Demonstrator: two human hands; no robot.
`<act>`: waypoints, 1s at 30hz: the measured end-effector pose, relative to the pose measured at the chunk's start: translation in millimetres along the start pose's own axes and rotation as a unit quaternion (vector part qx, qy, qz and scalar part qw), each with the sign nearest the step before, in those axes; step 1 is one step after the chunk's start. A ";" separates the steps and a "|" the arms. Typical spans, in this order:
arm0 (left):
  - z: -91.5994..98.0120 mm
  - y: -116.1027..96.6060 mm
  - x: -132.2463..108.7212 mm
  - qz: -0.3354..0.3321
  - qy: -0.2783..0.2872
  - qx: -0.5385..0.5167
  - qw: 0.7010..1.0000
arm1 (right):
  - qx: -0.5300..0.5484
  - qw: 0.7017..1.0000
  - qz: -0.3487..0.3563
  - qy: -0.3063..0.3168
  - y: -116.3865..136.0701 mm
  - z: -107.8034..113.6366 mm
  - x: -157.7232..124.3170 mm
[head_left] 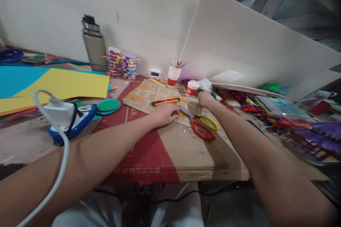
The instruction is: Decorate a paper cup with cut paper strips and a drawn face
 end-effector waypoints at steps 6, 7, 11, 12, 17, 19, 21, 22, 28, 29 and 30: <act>1.3 -1.8 -3.7 0.006 0.000 -0.003 1.000 | 0.004 1.000 0.002 0.005 0.3 -3.7 3.7; 1.2 -1.7 -3.8 0.005 0.001 -0.003 1.000 | 0.004 1.000 0.002 0.009 -0.2 -3.7 3.7; -0.5 0.1 -3.1 0.003 0.004 0.000 1.000 | 0.002 1.000 -0.002 0.026 -2.2 -3.1 5.6; -0.8 0.5 -3.0 0.003 0.003 0.000 1.000 | 0.001 1.000 -0.002 0.028 -2.1 -2.9 6.2; -0.7 0.4 -3.9 0.001 0.002 -0.007 1.000 | -0.002 1.000 0.007 0.023 2.7 -2.8 4.4; -0.1 -0.5 -4.5 0.000 0.002 -0.004 1.000 | -0.003 1.000 0.008 0.018 4.8 -3.2 1.3; 0.7 -1.4 -5.0 0.000 -0.003 -0.001 1.000 | -0.004 1.000 0.010 0.015 5.5 -3.1 -2.1; 1.1 -1.8 -5.0 0.002 -0.006 -0.001 1.000 | -0.005 1.000 0.012 0.016 4.9 -2.3 -3.6; 1.2 -2.2 -2.8 0.001 -0.010 0.002 1.000 | -0.010 0.999 0.032 0.033 -9.1 15.0 -7.4; 1.1 -2.0 -2.2 0.002 -0.011 0.005 1.000 | -0.010 0.999 0.034 0.035 -11.2 17.8 -7.2; 1.1 -1.8 -1.8 0.003 -0.011 0.007 1.000 | -0.010 0.999 0.037 0.037 -12.6 19.5 -6.8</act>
Point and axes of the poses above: each hand's wrist, its own x-axis towards the middle knuckle, its own z-axis out of the back of the hand, y = z × x, the point moved 1 cm from there along x, towards the middle knuckle, and after that the axes turned 7 degrees about z, right-handed, at the moved point
